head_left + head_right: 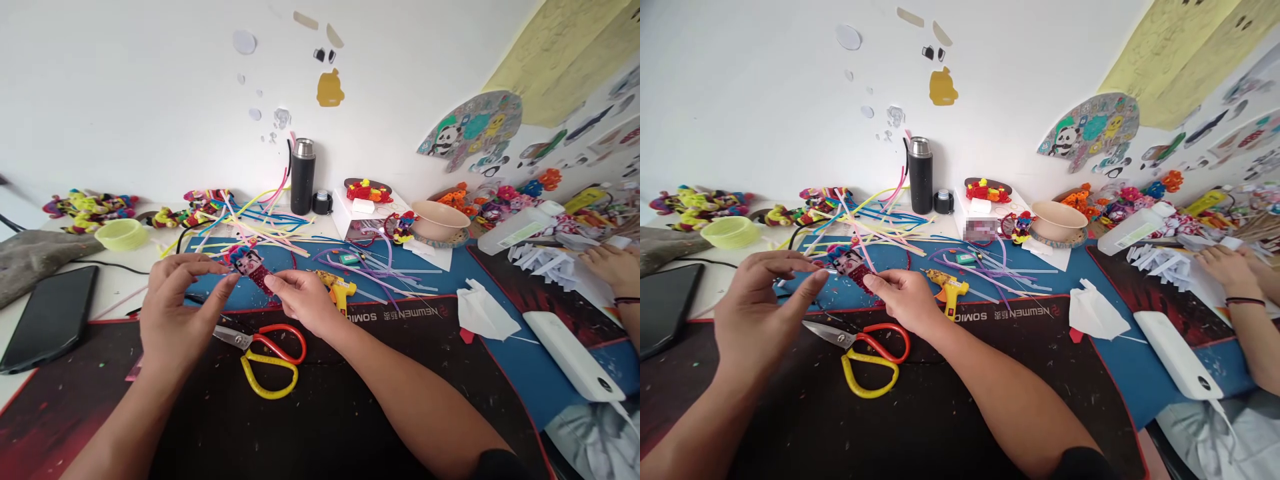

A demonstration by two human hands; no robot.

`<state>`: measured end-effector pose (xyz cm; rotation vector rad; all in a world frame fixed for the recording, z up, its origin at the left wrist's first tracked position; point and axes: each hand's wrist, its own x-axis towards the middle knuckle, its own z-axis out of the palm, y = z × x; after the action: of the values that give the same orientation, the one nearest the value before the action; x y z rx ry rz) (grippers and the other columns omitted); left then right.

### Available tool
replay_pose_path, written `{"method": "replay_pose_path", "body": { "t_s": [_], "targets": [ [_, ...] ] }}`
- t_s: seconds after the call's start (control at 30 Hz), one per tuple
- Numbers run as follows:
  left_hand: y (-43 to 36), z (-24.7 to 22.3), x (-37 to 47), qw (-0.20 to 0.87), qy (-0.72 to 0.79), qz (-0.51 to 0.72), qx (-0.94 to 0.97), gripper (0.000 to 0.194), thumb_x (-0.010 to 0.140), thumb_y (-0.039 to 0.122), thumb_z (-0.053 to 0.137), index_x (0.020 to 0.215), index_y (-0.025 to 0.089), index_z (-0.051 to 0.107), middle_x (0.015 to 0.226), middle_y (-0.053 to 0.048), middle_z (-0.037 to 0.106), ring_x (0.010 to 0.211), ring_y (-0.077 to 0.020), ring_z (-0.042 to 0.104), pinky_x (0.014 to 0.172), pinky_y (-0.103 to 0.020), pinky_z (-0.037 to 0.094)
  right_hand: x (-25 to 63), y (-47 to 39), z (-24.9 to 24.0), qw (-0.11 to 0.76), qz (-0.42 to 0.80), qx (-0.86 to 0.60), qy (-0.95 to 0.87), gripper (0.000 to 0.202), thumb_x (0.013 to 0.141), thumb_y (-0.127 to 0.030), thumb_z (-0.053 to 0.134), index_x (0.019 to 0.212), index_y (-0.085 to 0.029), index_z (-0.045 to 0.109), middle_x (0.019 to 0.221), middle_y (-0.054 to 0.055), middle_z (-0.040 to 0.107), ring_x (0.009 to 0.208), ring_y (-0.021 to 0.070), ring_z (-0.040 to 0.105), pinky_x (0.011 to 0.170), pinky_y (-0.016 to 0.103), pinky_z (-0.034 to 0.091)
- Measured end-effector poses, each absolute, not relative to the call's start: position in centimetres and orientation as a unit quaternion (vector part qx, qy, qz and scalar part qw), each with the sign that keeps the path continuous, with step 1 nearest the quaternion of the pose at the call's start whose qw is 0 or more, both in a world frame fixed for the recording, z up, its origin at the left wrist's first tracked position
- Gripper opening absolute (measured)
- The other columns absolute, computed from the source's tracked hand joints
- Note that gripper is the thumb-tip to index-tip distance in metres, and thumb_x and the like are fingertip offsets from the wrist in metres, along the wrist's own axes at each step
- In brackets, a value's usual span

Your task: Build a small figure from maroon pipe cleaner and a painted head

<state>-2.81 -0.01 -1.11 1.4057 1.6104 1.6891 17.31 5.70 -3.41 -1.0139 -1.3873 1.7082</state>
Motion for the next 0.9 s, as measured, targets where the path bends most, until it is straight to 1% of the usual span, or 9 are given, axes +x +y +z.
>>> {"method": "replay_pose_path", "body": {
  "t_s": [0.07,0.1,0.13,0.3,0.43,0.53,0.67,0.8,0.9],
  "targets": [
    [0.0,-0.8,-2.4,0.087,0.585,0.572,0.568,0.013,0.090,0.043,0.093,0.093,0.034,0.084,0.107,-0.006,0.071,0.117,-0.0361,0.064,0.114,-0.050,0.042,17.3,5.7,-3.5,0.354,0.658,-0.392,-0.537,0.056,0.088,-0.073,0.082,0.099,-0.018,0.079,0.059,-0.008,0.048,0.048,0.0103,0.039,0.049,0.028,0.027],
    [0.1,-0.8,-2.3,0.044,0.585,0.556,0.589,0.012,0.093,0.043,0.090,0.094,0.033,0.084,0.105,-0.007,0.071,0.113,-0.0361,0.066,0.111,-0.051,0.043,17.3,5.7,-3.5,0.353,0.659,-0.390,-0.537,0.056,0.088,-0.073,0.082,0.099,-0.018,0.079,0.059,-0.008,0.047,0.048,0.0104,0.039,0.049,0.028,0.027],
    [0.1,-0.8,-2.3,0.023,0.582,0.546,0.602,0.010,0.095,0.043,0.088,0.095,0.033,0.085,0.105,-0.007,0.072,0.111,-0.0360,0.067,0.109,-0.051,0.044,17.3,5.7,-3.5,0.352,0.662,-0.389,-0.536,0.056,0.087,-0.073,0.083,0.100,-0.018,0.079,0.058,-0.008,0.046,0.048,0.0105,0.039,0.048,0.028,0.027],
    [0.4,-1.2,-2.5,0.004,0.578,0.522,0.627,0.006,0.098,0.037,0.085,0.095,0.033,0.085,0.103,-0.006,0.074,0.106,-0.0346,0.069,0.106,-0.048,0.045,17.4,5.6,-3.6,0.350,0.669,-0.380,-0.535,0.054,0.089,-0.071,0.085,0.103,-0.018,0.080,0.061,-0.007,0.047,0.049,0.0104,0.040,0.049,0.028,0.026],
    [0.6,-1.6,-2.7,-0.012,0.572,0.510,0.643,0.008,0.102,0.038,0.083,0.098,0.031,0.084,0.103,-0.006,0.074,0.106,-0.0336,0.070,0.106,-0.048,0.044,17.4,5.6,-3.6,0.356,0.668,-0.371,-0.538,0.051,0.090,-0.068,0.085,0.102,-0.019,0.080,0.060,-0.008,0.047,0.049,0.0104,0.040,0.049,0.028,0.028],
    [0.7,-2.0,-3.0,-0.054,0.567,0.497,0.655,0.007,0.103,0.037,0.081,0.101,0.031,0.083,0.103,-0.006,0.074,0.106,-0.0322,0.071,0.103,-0.047,0.048,17.5,5.6,-3.4,0.355,0.666,-0.369,-0.542,0.050,0.091,-0.068,0.084,0.101,-0.018,0.080,0.059,-0.008,0.046,0.048,0.0099,0.039,0.049,0.028,0.029],
    [0.9,-2.3,-3.2,-0.116,0.554,0.470,0.677,0.008,0.107,0.033,0.077,0.102,0.028,0.080,0.100,-0.004,0.074,0.101,-0.0290,0.073,0.097,-0.046,0.051,17.5,5.5,-3.2,0.350,0.667,-0.369,-0.544,0.050,0.092,-0.067,0.083,0.102,-0.018,0.080,0.060,-0.009,0.046,0.048,0.0095,0.038,0.049,0.028,0.029],
    [0.9,-2.3,-3.2,-0.126,0.550,0.460,0.685,0.010,0.109,0.033,0.075,0.101,0.027,0.078,0.100,-0.004,0.074,0.099,-0.0283,0.073,0.095,-0.046,0.053,17.5,5.6,-3.2,0.351,0.666,-0.370,-0.544,0.048,0.093,-0.065,0.083,0.102,-0.018,0.080,0.061,-0.008,0.048,0.049,0.0093,0.040,0.049,0.027,0.030],
    [0.8,-2.3,-3.2,-0.119,0.558,0.463,0.678,0.010,0.108,0.033,0.075,0.102,0.026,0.078,0.103,-0.006,0.075,0.102,-0.0289,0.073,0.097,-0.046,0.055,17.5,5.6,-3.3,0.354,0.670,-0.364,-0.542,0.046,0.093,-0.063,0.083,0.101,-0.018,0.079,0.061,-0.008,0.048,0.048,0.0092,0.039,0.048,0.027,0.030]
  ]
}}
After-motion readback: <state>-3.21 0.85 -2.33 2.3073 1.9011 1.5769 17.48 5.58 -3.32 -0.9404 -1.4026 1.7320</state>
